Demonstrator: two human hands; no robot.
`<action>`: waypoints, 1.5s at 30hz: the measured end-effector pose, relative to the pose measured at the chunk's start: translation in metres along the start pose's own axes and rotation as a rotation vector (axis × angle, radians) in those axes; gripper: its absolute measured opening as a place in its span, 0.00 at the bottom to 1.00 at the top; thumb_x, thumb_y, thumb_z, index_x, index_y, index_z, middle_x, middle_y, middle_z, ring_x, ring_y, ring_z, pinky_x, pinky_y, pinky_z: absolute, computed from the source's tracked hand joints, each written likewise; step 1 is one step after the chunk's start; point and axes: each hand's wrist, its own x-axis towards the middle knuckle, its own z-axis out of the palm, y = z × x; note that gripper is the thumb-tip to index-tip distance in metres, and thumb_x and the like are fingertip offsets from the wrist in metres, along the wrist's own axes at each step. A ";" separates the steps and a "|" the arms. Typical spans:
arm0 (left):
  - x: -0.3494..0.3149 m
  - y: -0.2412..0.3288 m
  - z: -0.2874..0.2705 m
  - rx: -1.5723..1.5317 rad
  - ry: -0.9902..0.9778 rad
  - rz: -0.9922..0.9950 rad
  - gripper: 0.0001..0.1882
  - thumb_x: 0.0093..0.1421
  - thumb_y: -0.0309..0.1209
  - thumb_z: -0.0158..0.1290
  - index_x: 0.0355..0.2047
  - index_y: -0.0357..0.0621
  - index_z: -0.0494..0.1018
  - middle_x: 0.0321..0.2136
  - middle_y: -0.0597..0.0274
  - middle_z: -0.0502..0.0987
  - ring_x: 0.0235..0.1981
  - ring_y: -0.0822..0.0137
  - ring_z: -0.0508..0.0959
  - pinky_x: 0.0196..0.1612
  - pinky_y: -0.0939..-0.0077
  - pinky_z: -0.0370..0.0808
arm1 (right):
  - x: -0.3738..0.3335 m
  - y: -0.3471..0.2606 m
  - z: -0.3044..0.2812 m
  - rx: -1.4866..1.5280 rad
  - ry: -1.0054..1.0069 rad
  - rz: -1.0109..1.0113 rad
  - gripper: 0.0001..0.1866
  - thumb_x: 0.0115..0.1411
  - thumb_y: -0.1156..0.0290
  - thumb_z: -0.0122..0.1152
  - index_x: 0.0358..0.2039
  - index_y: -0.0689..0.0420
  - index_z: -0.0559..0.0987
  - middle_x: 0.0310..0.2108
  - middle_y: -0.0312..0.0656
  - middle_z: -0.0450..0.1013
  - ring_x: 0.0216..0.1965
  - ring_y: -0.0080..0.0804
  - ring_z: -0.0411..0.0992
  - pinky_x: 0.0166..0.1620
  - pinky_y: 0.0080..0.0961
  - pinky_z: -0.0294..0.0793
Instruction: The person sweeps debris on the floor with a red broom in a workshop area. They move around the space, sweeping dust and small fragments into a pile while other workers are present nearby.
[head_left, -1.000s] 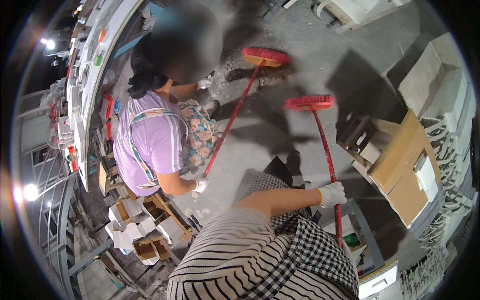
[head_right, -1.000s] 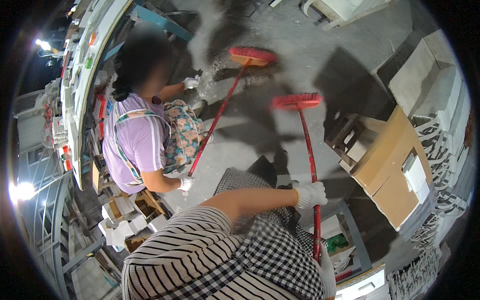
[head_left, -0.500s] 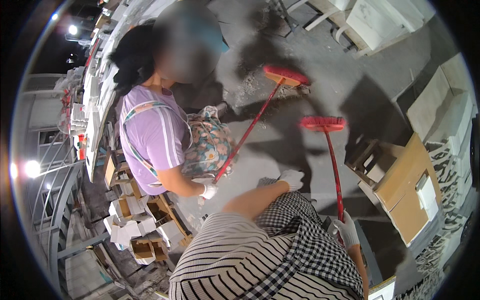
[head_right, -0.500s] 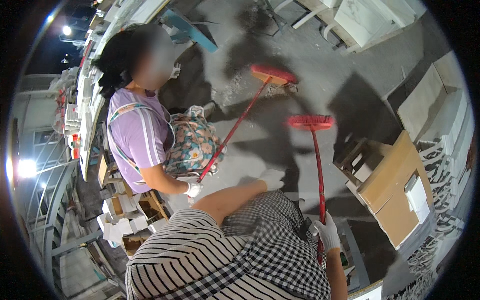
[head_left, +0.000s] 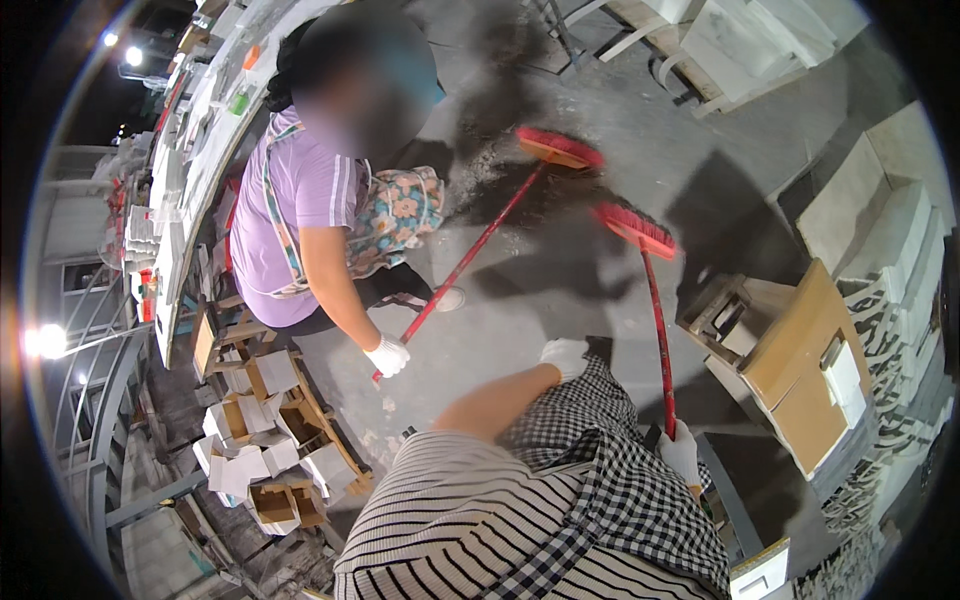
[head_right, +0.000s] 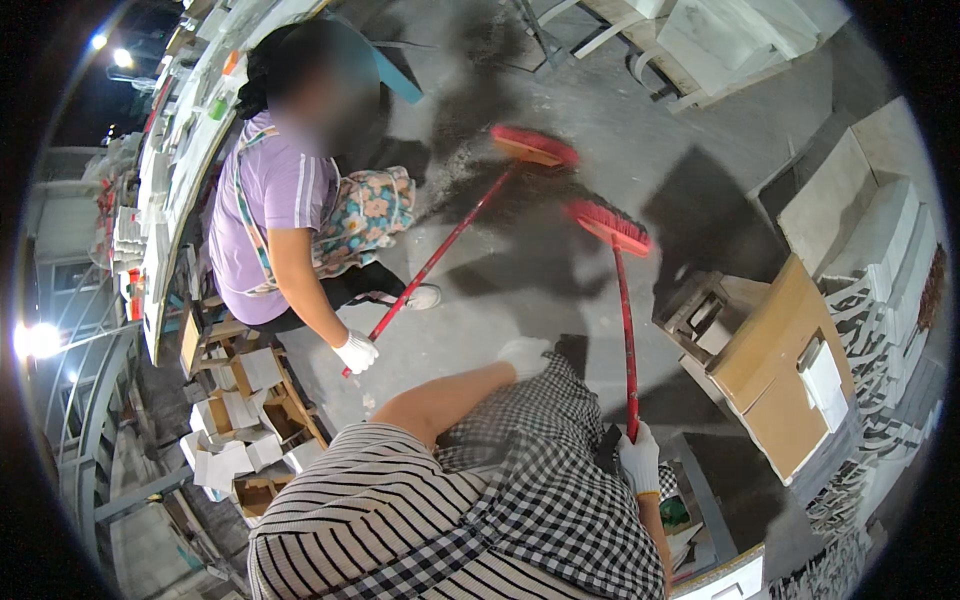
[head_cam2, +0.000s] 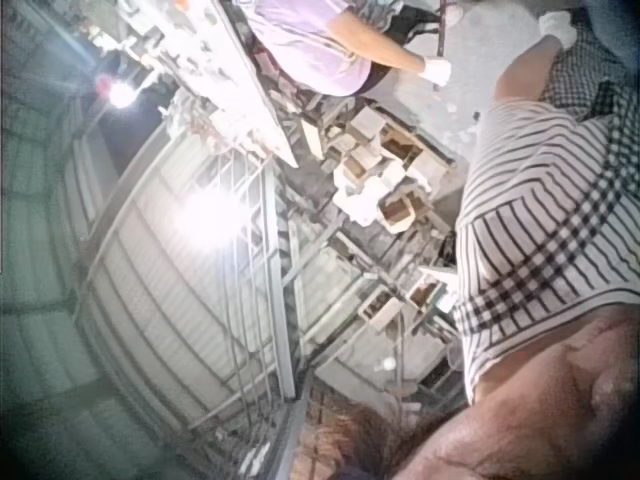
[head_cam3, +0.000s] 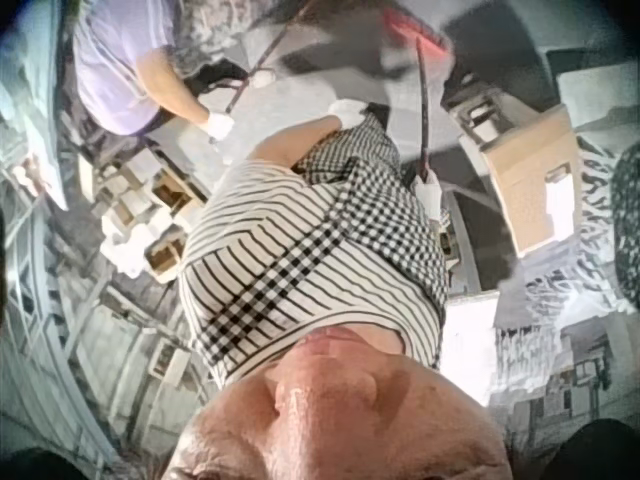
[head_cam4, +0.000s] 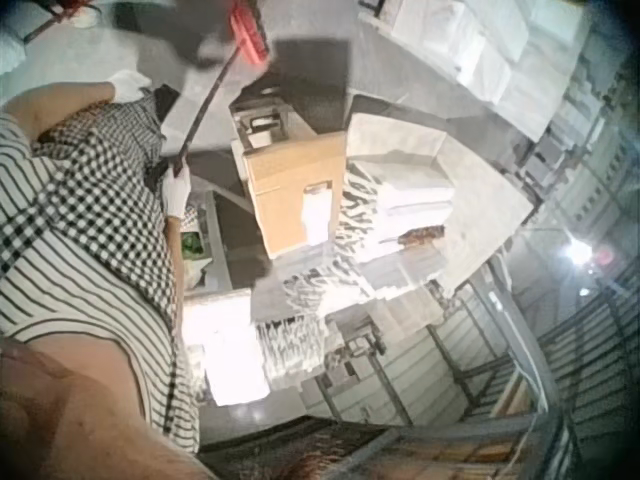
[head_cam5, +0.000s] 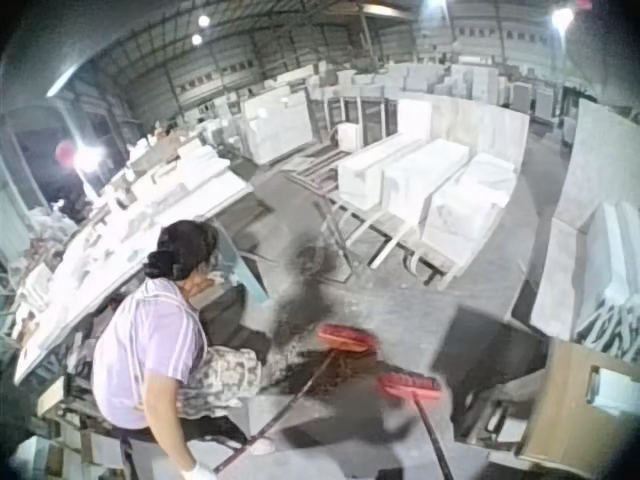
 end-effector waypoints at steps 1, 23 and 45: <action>-0.001 0.015 -0.006 0.061 0.056 0.093 0.18 0.53 0.37 0.48 0.41 0.41 0.75 0.38 0.44 0.79 0.43 0.44 0.78 0.48 0.53 0.73 | -0.001 0.000 0.001 -0.053 0.015 -0.031 0.21 0.56 0.65 0.60 0.48 0.63 0.73 0.33 0.55 0.76 0.35 0.50 0.76 0.39 0.39 0.74; 0.047 0.205 -0.021 0.188 0.345 0.709 0.02 0.51 0.31 0.55 0.24 0.50 0.76 0.20 0.57 0.77 0.27 0.53 0.80 0.31 0.59 0.73 | -0.079 -0.013 -0.070 1.331 0.045 0.418 0.34 0.65 0.42 0.52 0.61 0.55 0.68 0.32 0.31 0.72 0.26 0.18 0.68 0.28 0.13 0.67; 0.065 0.192 -0.081 -0.441 0.560 0.575 0.09 0.59 0.29 0.55 0.37 0.38 0.78 0.30 0.58 0.79 0.33 0.68 0.79 0.40 0.73 0.75 | 0.125 0.061 -0.089 1.983 0.292 0.499 0.37 0.57 0.43 0.65 0.59 0.51 0.67 0.57 0.43 0.65 0.56 0.41 0.62 0.57 0.44 0.64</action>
